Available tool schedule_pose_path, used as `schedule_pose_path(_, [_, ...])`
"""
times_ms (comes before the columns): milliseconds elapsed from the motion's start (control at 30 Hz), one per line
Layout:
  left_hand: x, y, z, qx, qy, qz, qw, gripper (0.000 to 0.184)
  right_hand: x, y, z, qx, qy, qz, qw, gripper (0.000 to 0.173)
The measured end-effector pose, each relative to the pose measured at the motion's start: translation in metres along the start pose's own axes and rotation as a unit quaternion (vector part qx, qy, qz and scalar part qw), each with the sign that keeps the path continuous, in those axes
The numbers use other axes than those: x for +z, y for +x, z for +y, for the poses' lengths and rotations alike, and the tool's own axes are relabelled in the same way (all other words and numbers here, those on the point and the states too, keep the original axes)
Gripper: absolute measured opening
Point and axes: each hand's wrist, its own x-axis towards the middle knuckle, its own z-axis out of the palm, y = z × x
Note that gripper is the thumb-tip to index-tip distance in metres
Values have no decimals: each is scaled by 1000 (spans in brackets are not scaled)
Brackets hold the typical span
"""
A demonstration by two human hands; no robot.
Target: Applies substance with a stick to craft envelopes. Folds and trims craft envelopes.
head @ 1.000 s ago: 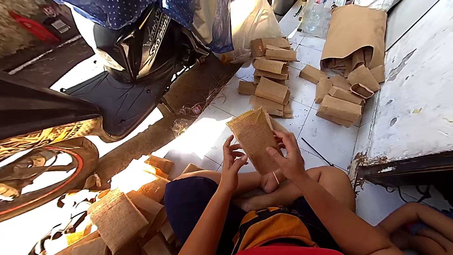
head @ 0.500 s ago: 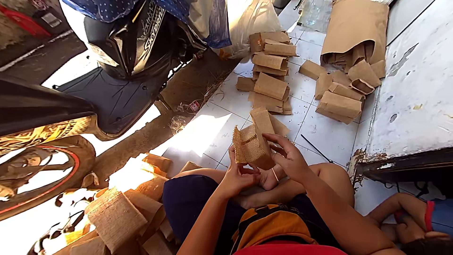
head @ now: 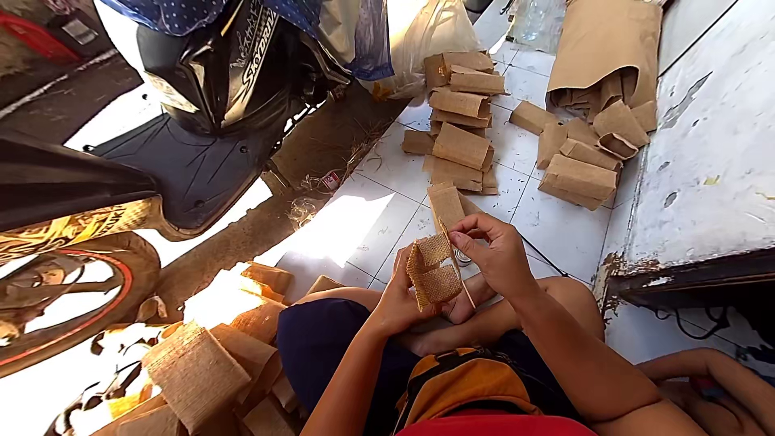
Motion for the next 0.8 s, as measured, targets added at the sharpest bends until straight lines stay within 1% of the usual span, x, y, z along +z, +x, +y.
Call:
schedule_pose_path(33, [0, 0, -1, -1, 10, 3, 1000, 104, 0, 1, 0, 5, 0, -3, 1000, 7])
schedule_pose_path(100, [-1, -1, -2, -4, 15, 7, 1000, 105, -2, 6, 5, -5, 15, 6, 1000, 14])
schedule_pose_path(167, [-2, -2, -2, -5, 9, 16, 1000, 103, -8, 15, 17, -21, 49, 48, 997, 23])
schedule_pose_path(233, [-3, -3, -2, -18, 0, 33, 999, 103, -12, 25, 32, 3, 46, 84, 995, 30])
schedule_pose_path(267, [-3, -3, -1, -32, -5, 43, 999, 106, -13, 26, 40, 21, 16, 73, 997, 33])
schedule_pose_path(300, [-3, -2, 0, -43, -3, 53, 998, 109, -15, 25, 47, 39, -36, 27, 998, 32])
schedule_pose_path(333, [-4, -1, 0, -49, 8, 66, 997, 113, -16, 23, 52, 56, -92, -46, 993, 22])
schedule_pose_path(367, [-4, 0, 0, -51, 27, 79, 995, 115, -17, 23, 55, 80, -138, -118, 980, 21])
schedule_pose_path(400, [-6, 0, 0, -56, 54, 94, 992, 118, -15, 22, 57, 103, -171, -153, 968, 37])
schedule_pose_path(433, [-7, 1, 0, -67, 84, 110, 988, 119, -13, 17, 58, 120, -174, -146, 967, 36])
schedule_pose_path(467, [-8, 1, -1, -76, 111, 127, 983, 119, -10, 11, 58, 136, -158, -118, 971, 21])
schedule_pose_path(500, [-8, 2, -2, -82, 131, 141, 978, 119, -9, 5, 58, 144, -126, -91, 977, 17])
schedule_pose_path(533, [-8, 2, -3, -86, 149, 153, 973, 117, -8, -2, 58, 141, -82, -78, 983, 23])
schedule_pose_path(600, [-6, 3, -3, -93, 186, 170, 963, 115, -4, -14, 59, 114, 18, -90, 989, 28])
schedule_pose_path(633, [-4, 4, -3, -96, 206, 179, 957, 115, -1, -19, 57, 118, 69, -111, 984, 29])
schedule_pose_path(700, [3, 7, -2, -83, 236, 194, 949, 113, 6, -24, 49, 152, 151, -144, 966, 41])
schedule_pose_path(733, [7, 7, -2, -61, 240, 193, 949, 114, 9, -25, 46, 165, 173, -144, 960, 42])
schedule_pose_path(800, [11, 7, -2, -7, 212, 164, 963, 112, 13, -24, 41, 169, 190, -114, 960, 32])
